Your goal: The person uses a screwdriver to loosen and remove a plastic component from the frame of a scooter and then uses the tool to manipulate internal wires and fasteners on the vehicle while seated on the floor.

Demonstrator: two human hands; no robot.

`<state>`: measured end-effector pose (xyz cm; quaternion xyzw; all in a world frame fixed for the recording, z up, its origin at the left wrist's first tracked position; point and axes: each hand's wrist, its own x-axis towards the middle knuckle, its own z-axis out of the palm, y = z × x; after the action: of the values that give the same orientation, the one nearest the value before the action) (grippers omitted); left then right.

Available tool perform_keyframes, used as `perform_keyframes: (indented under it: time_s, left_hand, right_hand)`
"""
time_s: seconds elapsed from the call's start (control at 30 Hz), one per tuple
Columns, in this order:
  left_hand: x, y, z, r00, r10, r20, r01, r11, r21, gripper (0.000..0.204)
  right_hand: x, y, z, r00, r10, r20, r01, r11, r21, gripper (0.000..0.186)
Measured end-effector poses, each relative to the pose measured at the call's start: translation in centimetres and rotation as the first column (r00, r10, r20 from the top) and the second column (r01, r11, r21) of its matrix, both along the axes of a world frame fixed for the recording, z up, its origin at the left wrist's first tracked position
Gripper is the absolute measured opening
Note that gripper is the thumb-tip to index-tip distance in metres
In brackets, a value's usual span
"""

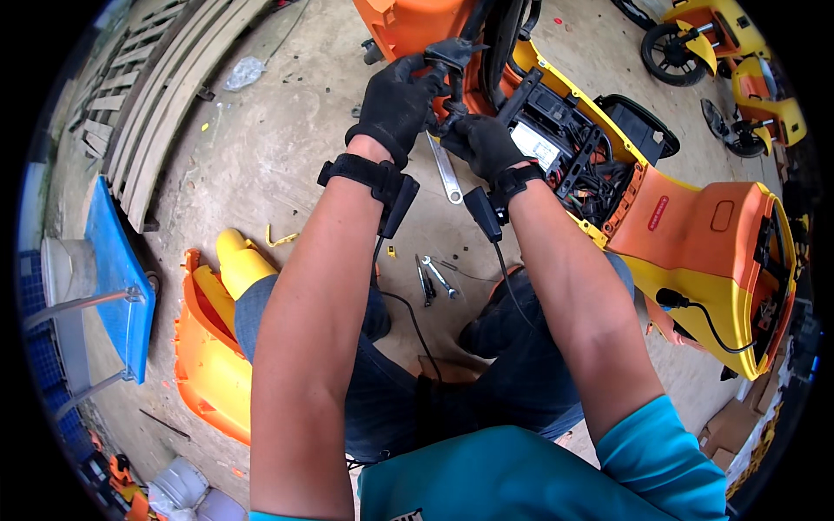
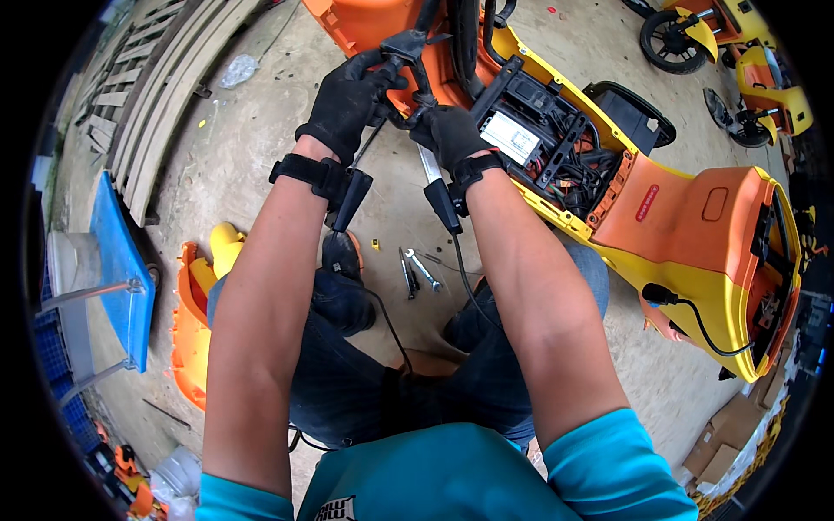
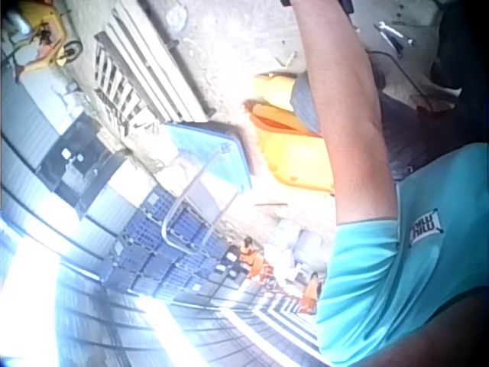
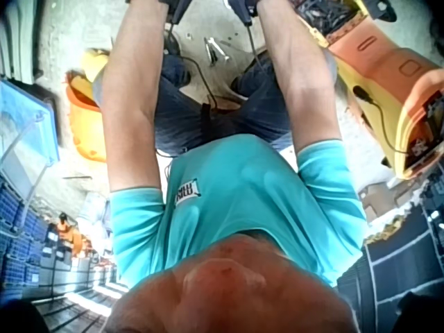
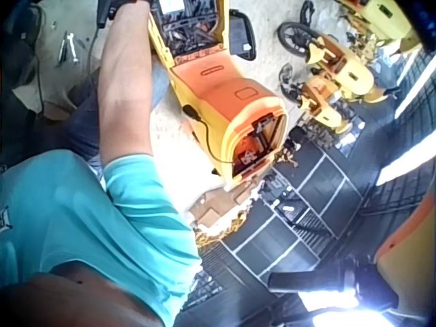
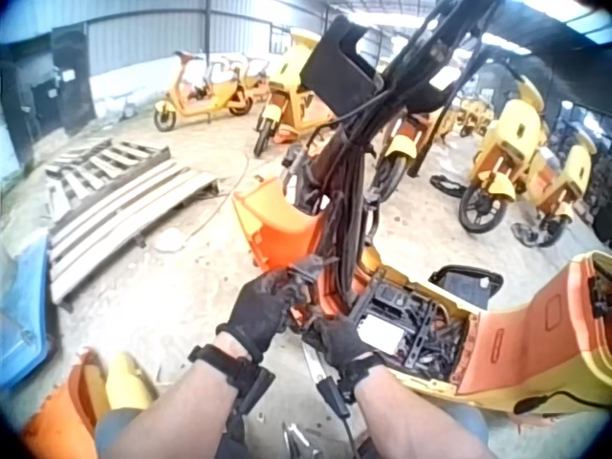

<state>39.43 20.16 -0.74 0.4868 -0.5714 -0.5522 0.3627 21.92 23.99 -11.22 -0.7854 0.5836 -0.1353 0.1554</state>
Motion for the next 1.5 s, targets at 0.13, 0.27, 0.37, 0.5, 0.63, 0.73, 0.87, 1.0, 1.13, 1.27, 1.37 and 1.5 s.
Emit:
perform_keyframes:
  time_s: [0.13,0.27,0.37,0.5,0.63,0.73,0.87,1.0,1.13,1.27,1.37,1.5]
  left_hand:
    - [-0.6,0.0,0.1,1.0,-0.013,-0.011,0.012,0.999,-0.045,0.041]
    - [-0.7,0.0,0.4,1.0,-0.022,-0.019,0.022,1.0,-0.016,0.041]
    - [-1.3,0.2,0.9,0.999,-0.028,-0.031,0.027,0.999,-0.033,0.04]
    - [-0.5,-0.2,0.0,1.0,-0.013,0.001,0.013,0.999,-0.041,0.039]
    - [-1.0,-0.3,0.4,1.0,-0.02,0.016,0.021,0.999,-0.047,0.04]
    - [-1.0,-0.1,0.6,1.0,-0.025,-0.018,0.025,1.0,-0.009,0.04]
    - [-0.3,-0.3,0.4,0.998,-0.041,-0.042,0.042,0.999,0.013,0.04]
    - [-0.8,-0.1,0.9,0.999,-0.041,-0.001,0.041,0.999,-0.009,0.039]
    - [-0.9,-0.4,0.0,1.0,-0.021,0.016,0.022,0.997,-0.08,0.038]
    - [-0.8,-0.8,-0.2,0.997,-0.041,0.066,0.05,0.99,-0.129,0.037]
    - [-0.6,-0.6,-0.1,0.997,-0.065,0.046,0.069,0.994,-0.089,0.037]
    - [-0.7,-0.1,1.2,0.997,-0.072,0.006,0.072,0.997,-0.034,0.038]
  right_hand:
    - [1.0,-0.2,1.1,-0.044,-0.818,0.573,-0.056,0.575,0.817,0.021]
    - [0.7,0.4,0.6,0.191,-0.662,0.725,0.0,0.738,0.675,0.018]
    - [-0.3,0.6,-1.2,0.582,-0.343,0.737,0.123,0.934,0.336,0.015]
    - [3.1,0.0,1.8,0.246,-0.759,0.603,0.329,0.65,0.685,0.015]
    - [2.6,-0.5,-1.7,0.661,-0.587,0.467,0.512,0.808,0.29,0.024]
    - [3.1,-0.7,-2.4,0.556,-0.635,0.536,0.571,0.76,0.309,0.028]
    - [4.0,-0.6,-1.4,0.566,-0.681,0.464,0.604,0.726,0.329,0.027]
    - [3.5,-0.4,-1.7,0.622,-0.654,0.432,0.581,0.754,0.306,0.027]
    - [3.5,-0.5,-1.7,0.613,-0.658,0.439,0.57,0.752,0.331,0.027]
    - [3.5,-0.5,-2.6,0.574,-0.626,0.528,0.563,0.77,0.301,0.02]
    - [3.5,-0.3,-3.0,0.554,-0.612,0.564,0.54,0.78,0.316,0.019]
    - [3.6,-0.6,-3.9,0.544,-0.595,0.592,0.566,0.781,0.265,0.019]
